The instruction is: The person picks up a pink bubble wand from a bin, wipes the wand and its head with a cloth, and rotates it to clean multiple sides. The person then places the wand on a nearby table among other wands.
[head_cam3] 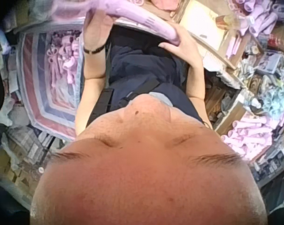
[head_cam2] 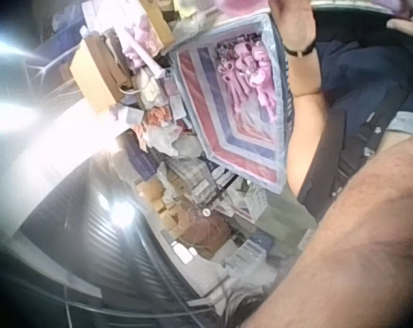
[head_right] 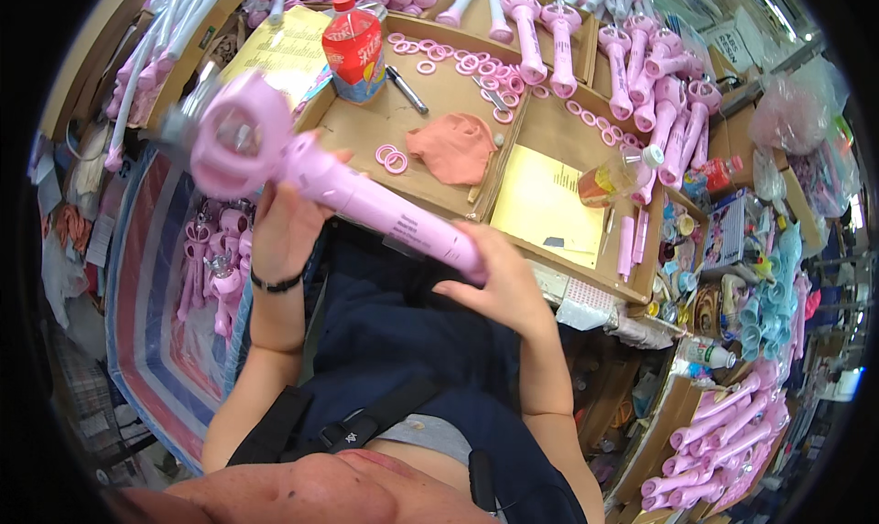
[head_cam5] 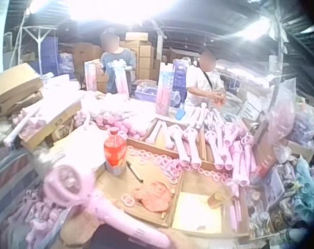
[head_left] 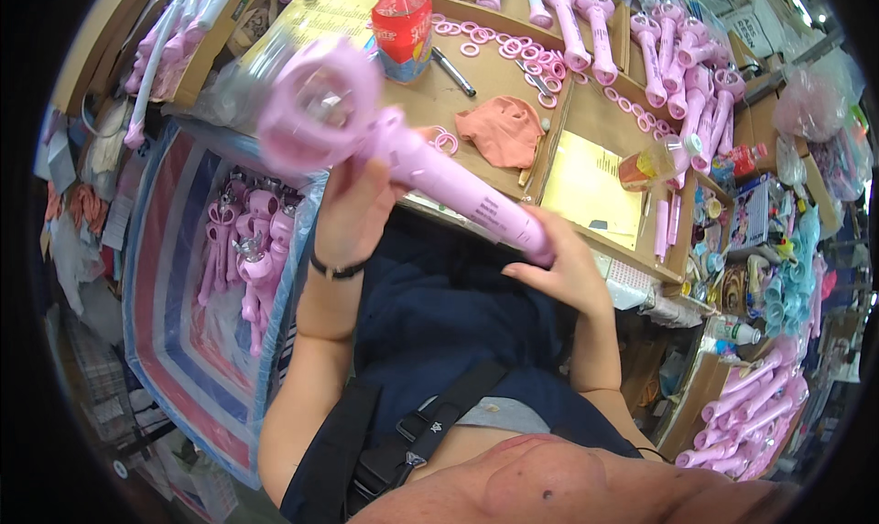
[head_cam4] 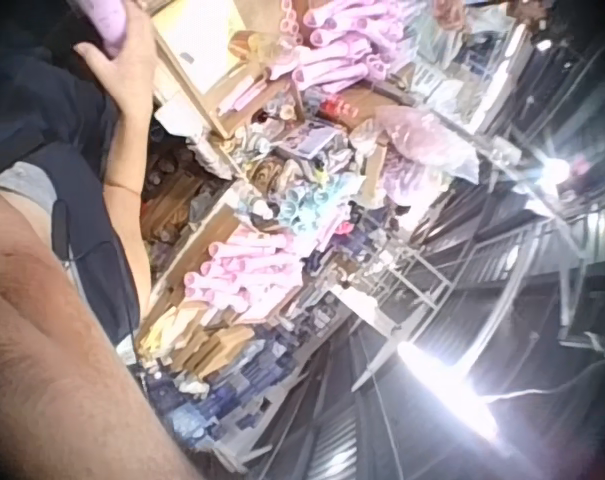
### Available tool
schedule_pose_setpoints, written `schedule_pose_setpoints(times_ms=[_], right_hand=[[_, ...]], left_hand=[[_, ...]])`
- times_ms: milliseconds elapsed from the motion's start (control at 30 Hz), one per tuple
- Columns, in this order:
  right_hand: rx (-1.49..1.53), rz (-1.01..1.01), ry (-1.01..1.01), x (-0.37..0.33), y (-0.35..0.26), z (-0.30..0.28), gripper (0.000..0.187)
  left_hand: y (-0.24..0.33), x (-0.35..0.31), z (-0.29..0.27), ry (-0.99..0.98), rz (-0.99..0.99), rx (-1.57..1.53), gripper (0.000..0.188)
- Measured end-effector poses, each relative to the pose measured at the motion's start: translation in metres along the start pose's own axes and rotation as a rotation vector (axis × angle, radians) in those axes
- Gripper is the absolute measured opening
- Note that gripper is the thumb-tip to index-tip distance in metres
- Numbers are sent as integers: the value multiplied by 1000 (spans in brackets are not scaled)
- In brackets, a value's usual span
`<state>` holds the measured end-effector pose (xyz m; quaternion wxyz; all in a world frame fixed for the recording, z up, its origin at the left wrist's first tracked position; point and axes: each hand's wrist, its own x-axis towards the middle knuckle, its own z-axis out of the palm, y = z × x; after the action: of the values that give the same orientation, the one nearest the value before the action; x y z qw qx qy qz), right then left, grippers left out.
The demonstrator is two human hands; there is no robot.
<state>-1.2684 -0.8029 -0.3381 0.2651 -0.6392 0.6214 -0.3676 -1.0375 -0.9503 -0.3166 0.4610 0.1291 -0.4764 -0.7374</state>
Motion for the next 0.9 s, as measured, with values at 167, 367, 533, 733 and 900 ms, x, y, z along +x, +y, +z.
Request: schedule_pose_setpoints(times_ms=[167, 367, 533, 733, 900], right_hand=[[163, 110, 150, 15, -2, 54, 48], [25, 239, 569, 34, -1, 88, 44], [10, 242, 497, 29, -6, 96, 46], [314, 261, 235, 13, -21, 83, 42], [1120, 219, -332, 2, -22, 77, 38]], left_hand=[[-7, 52, 17, -111, -87, 146, 54], [-76, 42, 44, 184, 323, 600, 44], [-105, 32, 44, 381, 342, 682, 43], [-97, 39, 39, 290, 417, 372, 40], [-102, 46, 42, -299, -397, -588, 56]])
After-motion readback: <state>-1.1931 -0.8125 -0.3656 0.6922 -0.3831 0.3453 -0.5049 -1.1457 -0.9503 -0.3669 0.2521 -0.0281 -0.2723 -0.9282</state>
